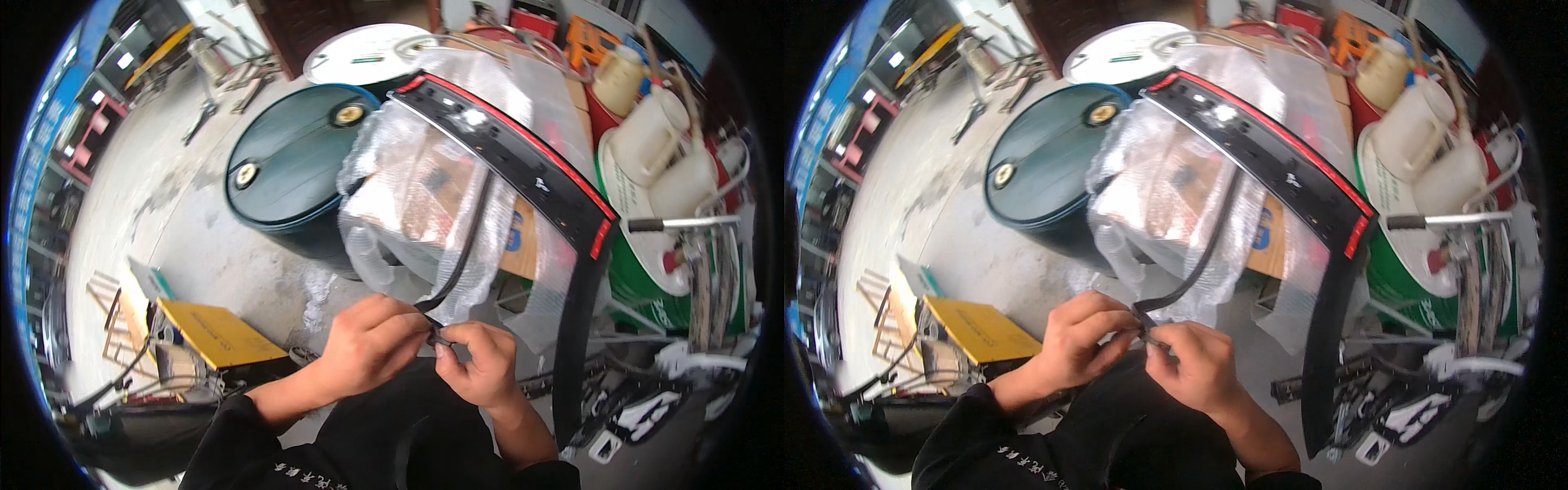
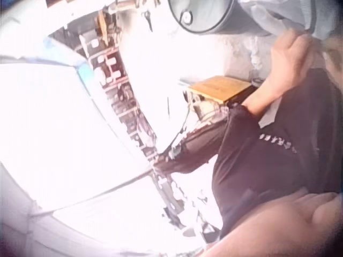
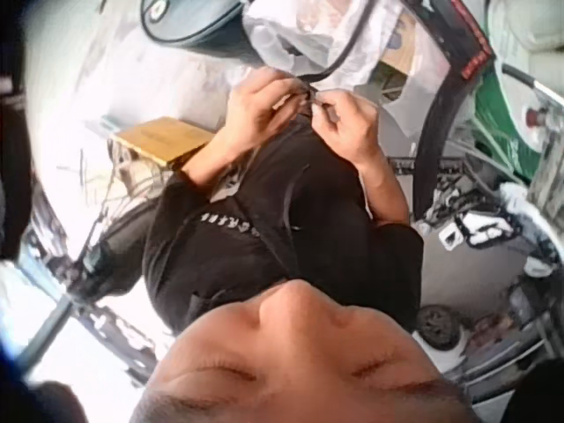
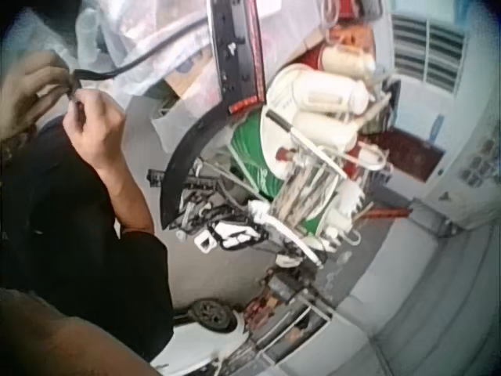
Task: The person removes a black rubber weather stripping from a car bumper and then installs a new piece of weather stripping onto the same bumper. The person works by hand, pressing the new strip into place along the bumper's edge.
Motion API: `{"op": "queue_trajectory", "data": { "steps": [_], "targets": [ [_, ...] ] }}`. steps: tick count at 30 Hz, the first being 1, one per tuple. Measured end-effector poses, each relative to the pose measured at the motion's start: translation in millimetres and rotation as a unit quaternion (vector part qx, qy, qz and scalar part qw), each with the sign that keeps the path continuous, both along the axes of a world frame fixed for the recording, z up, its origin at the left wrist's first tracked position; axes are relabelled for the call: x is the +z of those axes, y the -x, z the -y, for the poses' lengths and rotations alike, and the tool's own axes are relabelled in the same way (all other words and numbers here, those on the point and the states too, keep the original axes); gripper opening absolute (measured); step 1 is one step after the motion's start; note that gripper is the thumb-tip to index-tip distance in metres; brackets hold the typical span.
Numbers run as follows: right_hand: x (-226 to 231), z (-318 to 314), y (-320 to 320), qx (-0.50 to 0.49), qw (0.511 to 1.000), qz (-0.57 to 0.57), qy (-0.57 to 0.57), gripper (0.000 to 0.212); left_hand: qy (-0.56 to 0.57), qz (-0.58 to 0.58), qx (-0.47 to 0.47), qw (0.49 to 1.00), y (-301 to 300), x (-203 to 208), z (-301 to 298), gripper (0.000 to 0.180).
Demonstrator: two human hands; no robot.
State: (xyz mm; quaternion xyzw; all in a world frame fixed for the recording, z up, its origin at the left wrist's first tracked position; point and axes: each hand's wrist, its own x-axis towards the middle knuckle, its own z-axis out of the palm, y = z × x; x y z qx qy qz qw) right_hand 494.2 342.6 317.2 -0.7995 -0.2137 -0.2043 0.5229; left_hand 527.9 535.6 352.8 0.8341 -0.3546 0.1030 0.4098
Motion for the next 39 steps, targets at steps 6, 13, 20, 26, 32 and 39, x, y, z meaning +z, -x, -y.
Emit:
{"op": "queue_trajectory", "data": {
  "steps": [6,13,20,26,32,39],
  "targets": [
    [-21,-5,16,0.010,0.998,-0.008,0.062,0.018,-0.029,-0.062,0.047,0.997,37,-12,-8,0.027],
    [-17,-10,24,0.029,0.994,-0.051,0.092,0.014,-0.009,-0.015,0.097,0.995,54,-33,-6,0.015],
    [-8,-9,20,0.041,0.993,0.008,0.113,0.016,-0.029,-0.016,0.043,0.999,46,-42,-7,0.022],
    [-28,-3,13,0.057,0.990,0.034,0.123,0.014,0.004,0.025,0.034,0.999,39,-39,-5,0.013],
    [-11,-8,17,0.035,0.991,0.024,0.129,0.016,-0.008,0.060,0.034,0.998,36,-43,-4,0.014],
    [-7,-10,15,0.040,0.989,0.044,0.134,0.019,-0.018,0.072,0.044,0.996,36,-43,-3,0.019]
  ]
}}
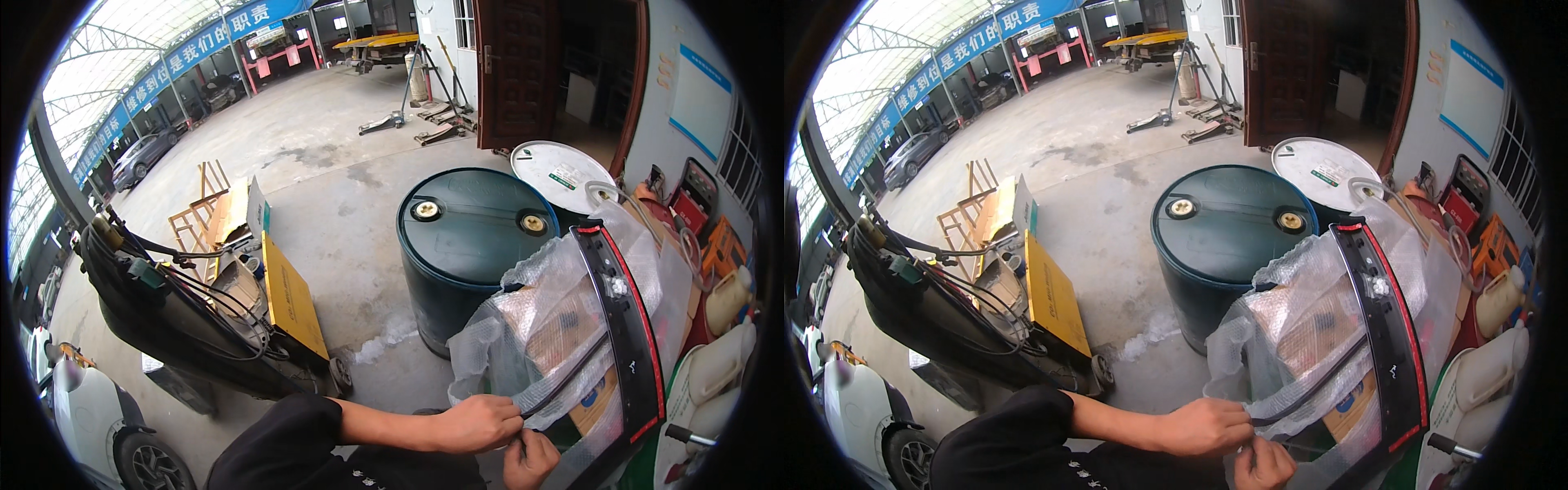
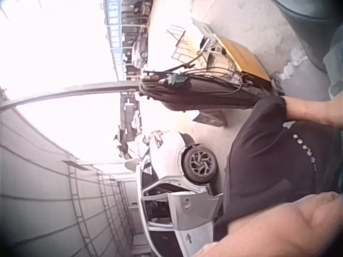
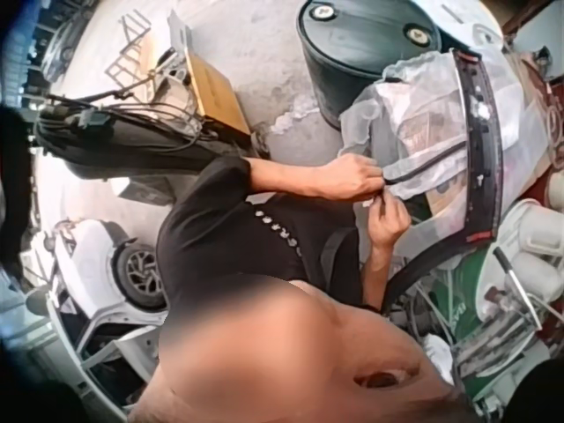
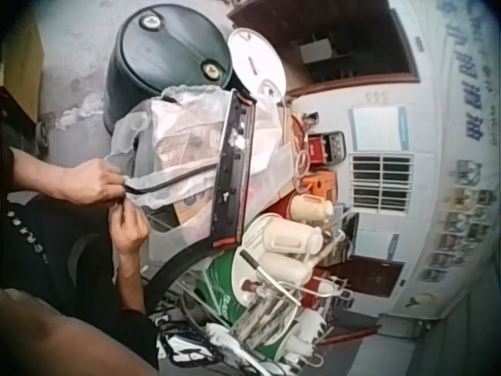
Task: The person removes a black rubber weather stripping from a car bumper and then installs a new piece of weather stripping onto the same bumper. The person works by hand, pressing the new strip into place along the bumper's edge.
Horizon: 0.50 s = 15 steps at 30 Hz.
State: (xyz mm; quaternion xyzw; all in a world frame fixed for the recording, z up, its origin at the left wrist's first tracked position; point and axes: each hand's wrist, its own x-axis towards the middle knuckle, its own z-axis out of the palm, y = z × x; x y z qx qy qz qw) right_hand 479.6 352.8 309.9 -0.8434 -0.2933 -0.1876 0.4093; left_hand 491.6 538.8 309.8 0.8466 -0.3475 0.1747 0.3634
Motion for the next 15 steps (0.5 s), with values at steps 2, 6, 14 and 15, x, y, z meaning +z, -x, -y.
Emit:
{"op": "queue_trajectory", "data": {
  "steps": [2,6,14,15],
  "targets": [
    [0,-2,1,0.005,1.000,-0.004,-0.002,0.020,-0.004,-0.004,-0.003,1.000,1,0,-1,0.019],
    [-4,0,0,0.005,1.000,0.029,-0.002,0.015,-0.023,-0.013,-0.015,1.000,-1,6,-5,0.021],
    [-12,-1,-5,-0.009,0.993,-0.075,-0.086,0.013,0.029,-0.008,-0.010,0.999,-11,1,-2,0.023],
    [-13,1,-6,0.004,0.991,-0.084,-0.107,0.013,0.030,0.010,0.000,1.000,-10,0,1,0.023]
  ]
}}
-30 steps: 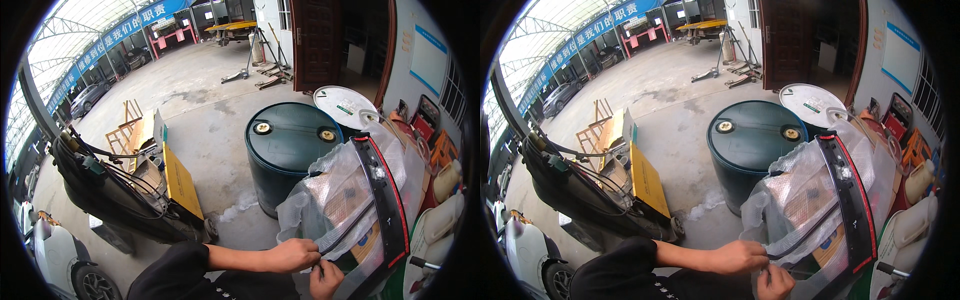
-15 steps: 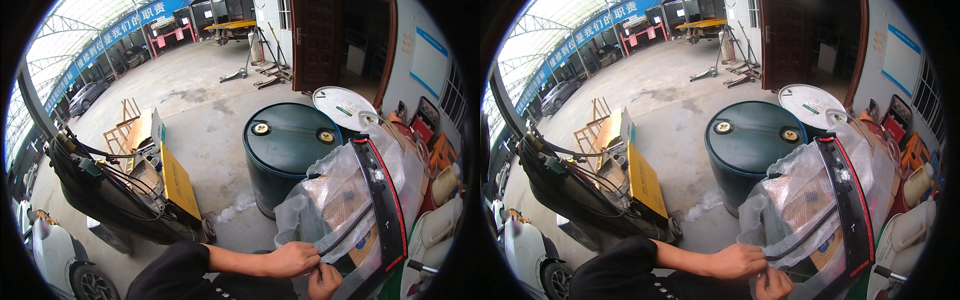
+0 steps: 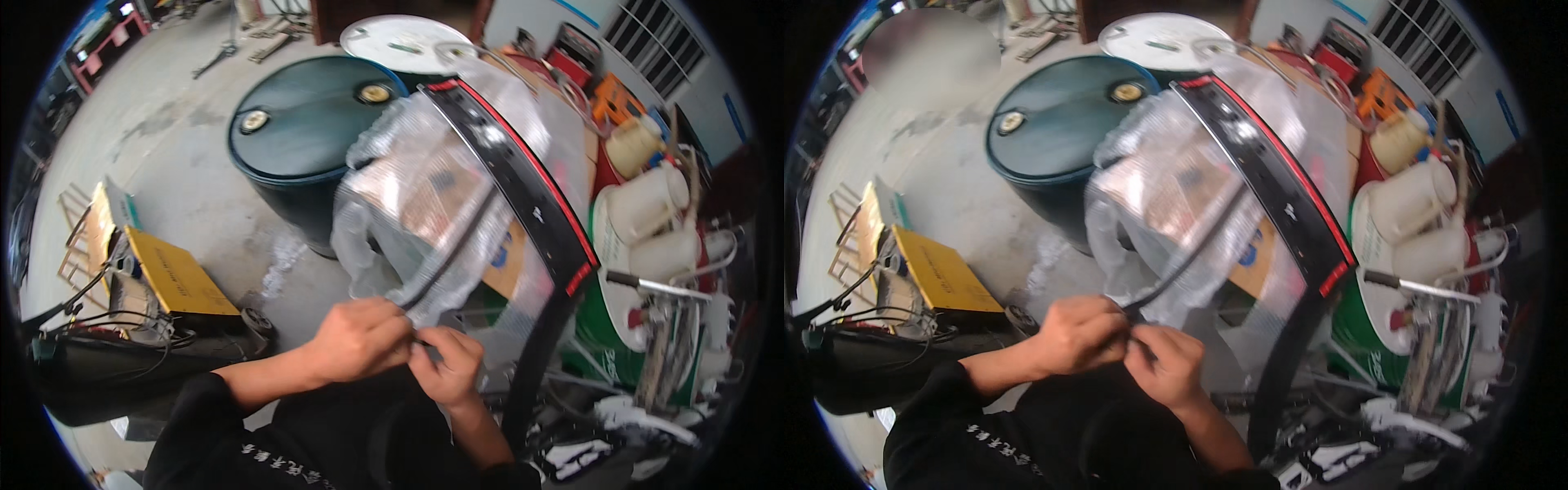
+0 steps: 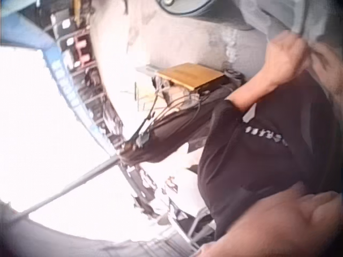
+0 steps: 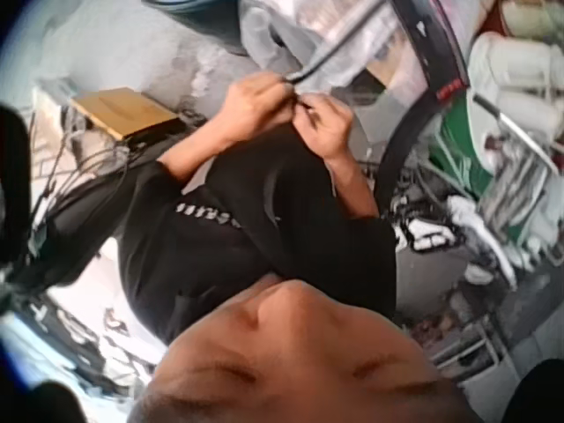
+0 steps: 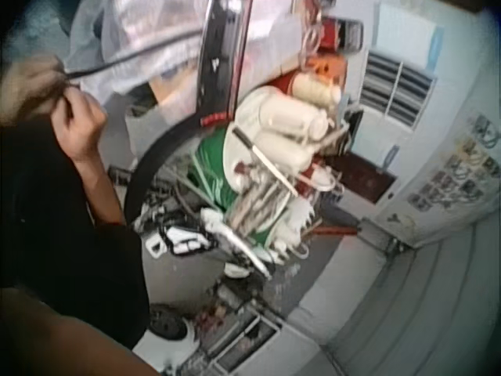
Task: The person removes a black rubber weather stripping from a car bumper and then installs a new piece of weather stripping onto the same bumper. The person works by hand, pressing the new strip into place along the bumper's edge.
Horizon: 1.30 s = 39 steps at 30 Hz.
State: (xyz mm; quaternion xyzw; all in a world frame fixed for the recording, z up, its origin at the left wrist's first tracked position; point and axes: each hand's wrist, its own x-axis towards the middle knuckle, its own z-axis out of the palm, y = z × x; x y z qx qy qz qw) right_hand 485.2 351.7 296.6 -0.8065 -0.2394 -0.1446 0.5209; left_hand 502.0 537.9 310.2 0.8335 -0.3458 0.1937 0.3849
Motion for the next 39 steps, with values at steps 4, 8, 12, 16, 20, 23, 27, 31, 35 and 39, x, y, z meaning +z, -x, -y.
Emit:
{"op": "queue_trajectory", "data": {
  "steps": [4,8,12,16,20,23,27,31,35,39],
  "targets": [
    [5,6,5,-0.008,0.998,-0.060,-0.010,0.013,0.020,-0.001,-0.009,1.000,-2,-6,11,0.023],
    [11,7,8,0.001,0.993,-0.112,-0.026,0.012,0.034,0.009,-0.024,0.999,1,-5,10,0.025],
    [13,8,8,-0.008,0.989,-0.145,-0.022,0.008,0.038,0.037,-0.022,0.998,2,-11,14,0.025],
    [12,8,8,-0.024,0.988,-0.149,-0.042,0.007,0.061,0.029,-0.003,0.998,4,-14,19,0.024],
    [12,9,10,-0.018,0.976,-0.189,-0.109,0.004,0.087,-0.009,0.011,0.996,6,-12,21,0.021],
    [3,10,15,-0.015,0.948,-0.260,-0.182,0.004,0.101,-0.036,0.019,0.994,7,-12,23,0.020],
    [-5,6,19,-0.026,0.911,-0.306,-0.276,0.005,0.094,-0.007,0.033,0.995,0,-7,25,0.024],
    [-3,3,19,-0.039,0.900,-0.290,-0.323,0.006,0.096,-0.010,0.054,0.994,-1,-11,30,0.024],
    [8,5,13,-0.072,0.966,-0.235,-0.077,0.008,0.084,-0.005,0.041,0.996,0,-23,27,0.023],
    [1,12,15,-0.077,0.977,-0.200,-0.020,0.014,0.048,0.000,0.043,0.998,10,-24,25,0.028]
  ]
}}
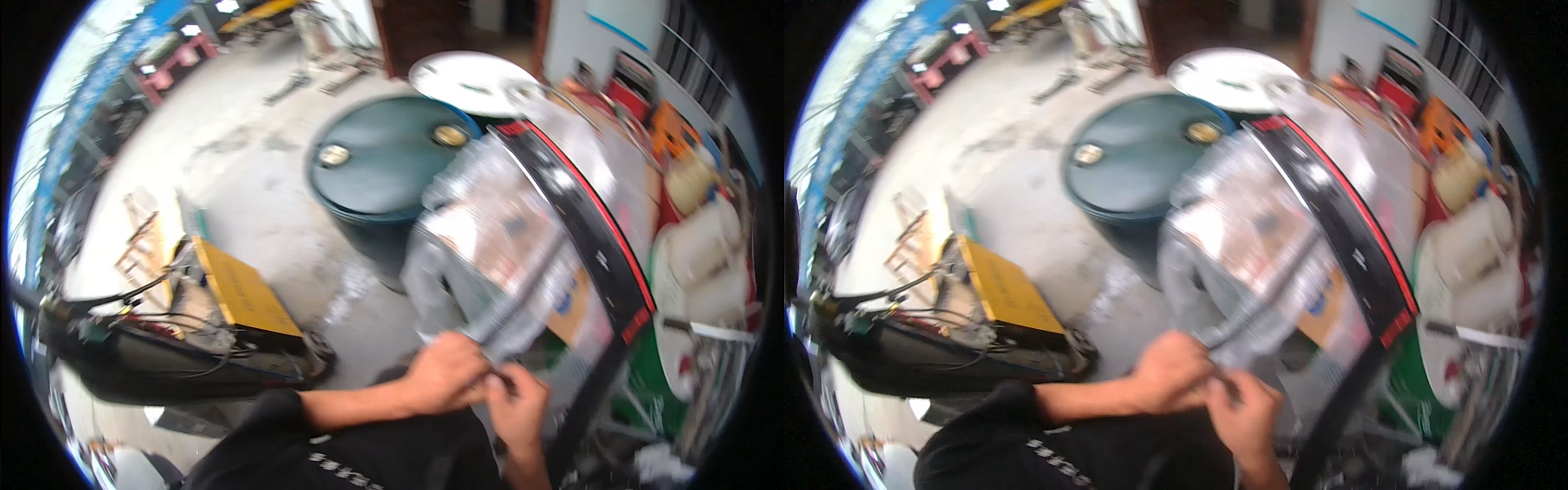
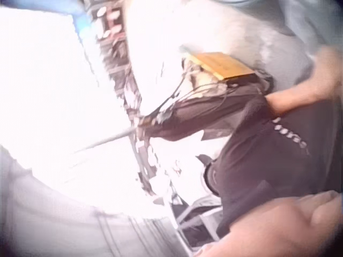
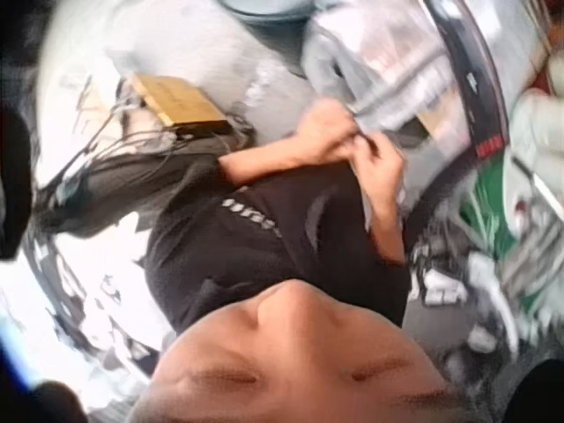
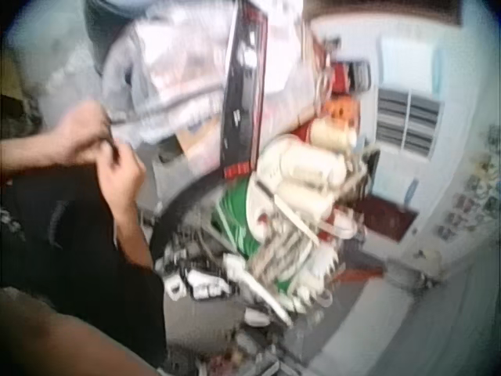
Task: The person removes a black rubber weather stripping from a car bumper and then installs a new piece of weather stripping onto the same bumper. The person works by hand, pressing the new strip into place along the bumper's edge.
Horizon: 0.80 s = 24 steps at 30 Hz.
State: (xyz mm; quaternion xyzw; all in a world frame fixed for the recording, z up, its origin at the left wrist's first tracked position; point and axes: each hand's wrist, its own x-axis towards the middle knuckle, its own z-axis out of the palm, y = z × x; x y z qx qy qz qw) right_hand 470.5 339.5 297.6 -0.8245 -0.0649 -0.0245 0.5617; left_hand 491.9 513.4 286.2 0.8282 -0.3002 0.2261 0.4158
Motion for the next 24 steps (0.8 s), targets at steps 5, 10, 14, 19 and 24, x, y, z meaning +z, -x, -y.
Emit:
{"op": "queue_trajectory", "data": {
  "steps": [5,10,14,19,24],
  "targets": [
    [1,17,-5,0.057,0.991,-0.123,-0.019,0.009,0.012,0.039,-0.053,0.998,-8,4,2,0.025],
    [16,8,-10,0.086,0.987,-0.132,0.029,0.009,-0.001,0.066,-0.029,0.997,-5,-9,3,0.023],
    [14,8,-10,0.082,0.988,-0.124,0.050,0.010,0.001,0.067,-0.031,0.997,-6,-11,2,0.022],
    [15,7,-8,0.076,0.988,-0.126,0.056,0.009,-0.008,0.055,-0.036,0.998,-3,-12,-1,0.021],
    [-17,10,-8,-0.018,0.991,-0.116,-0.062,0.005,-0.015,0.039,-0.015,0.999,-11,-13,2,0.028]
  ]
}}
